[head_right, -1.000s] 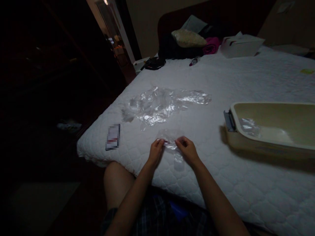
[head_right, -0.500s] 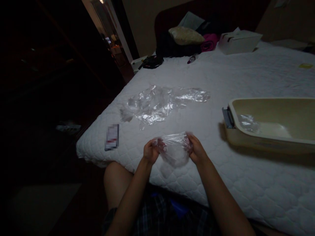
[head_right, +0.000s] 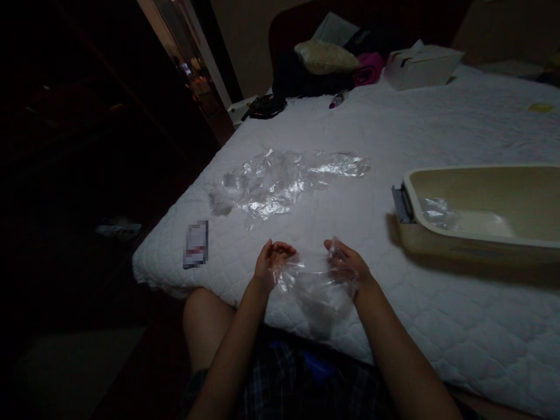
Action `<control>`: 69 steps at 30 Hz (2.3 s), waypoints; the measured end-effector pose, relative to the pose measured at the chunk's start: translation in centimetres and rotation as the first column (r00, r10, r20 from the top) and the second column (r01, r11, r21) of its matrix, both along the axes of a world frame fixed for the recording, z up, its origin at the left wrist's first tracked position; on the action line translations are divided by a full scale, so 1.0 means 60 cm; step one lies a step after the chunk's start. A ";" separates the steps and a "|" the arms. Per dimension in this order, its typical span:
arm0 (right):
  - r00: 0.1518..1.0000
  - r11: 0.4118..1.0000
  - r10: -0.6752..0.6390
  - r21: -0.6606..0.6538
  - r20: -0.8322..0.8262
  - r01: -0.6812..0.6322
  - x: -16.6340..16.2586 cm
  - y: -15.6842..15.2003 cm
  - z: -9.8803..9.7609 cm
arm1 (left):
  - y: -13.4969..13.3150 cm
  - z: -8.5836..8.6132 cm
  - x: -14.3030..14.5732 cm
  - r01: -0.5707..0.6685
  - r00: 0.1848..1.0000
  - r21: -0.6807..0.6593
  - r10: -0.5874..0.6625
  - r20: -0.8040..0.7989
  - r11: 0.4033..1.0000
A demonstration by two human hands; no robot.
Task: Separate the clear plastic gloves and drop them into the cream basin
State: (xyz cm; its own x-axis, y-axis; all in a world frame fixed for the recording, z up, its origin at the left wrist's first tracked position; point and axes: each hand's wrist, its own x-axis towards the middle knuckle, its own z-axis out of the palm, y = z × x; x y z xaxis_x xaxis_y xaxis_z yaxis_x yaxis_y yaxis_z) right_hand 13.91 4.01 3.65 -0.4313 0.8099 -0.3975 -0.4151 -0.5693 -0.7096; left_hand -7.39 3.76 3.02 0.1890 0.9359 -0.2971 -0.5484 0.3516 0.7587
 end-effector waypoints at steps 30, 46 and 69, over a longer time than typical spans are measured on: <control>0.971 0.948 -0.235 0.230 0.038 0.220 -0.049 0.008 -0.006 | -0.007 -0.004 0.004 -0.093 0.995 0.052 0.094 -0.019 0.994; 0.831 0.835 -0.517 0.334 0.207 0.437 -0.040 0.010 -0.002 | -0.005 -0.010 0.005 -0.016 0.987 0.056 0.025 -0.161 0.998; 0.905 0.971 -0.060 0.235 0.421 -0.045 0.000 -0.018 0.005 | 0.002 0.002 0.005 -0.081 0.951 -0.022 0.070 -0.302 0.996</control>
State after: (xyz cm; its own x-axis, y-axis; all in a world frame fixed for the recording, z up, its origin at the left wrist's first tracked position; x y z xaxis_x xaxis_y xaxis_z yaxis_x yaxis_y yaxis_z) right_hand 13.92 2.92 3.98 -0.2589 0.9041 -0.3398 -0.0496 -0.3638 -0.9302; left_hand -7.11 3.90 3.14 0.0151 0.9326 -0.3606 -0.3225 0.3459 0.8811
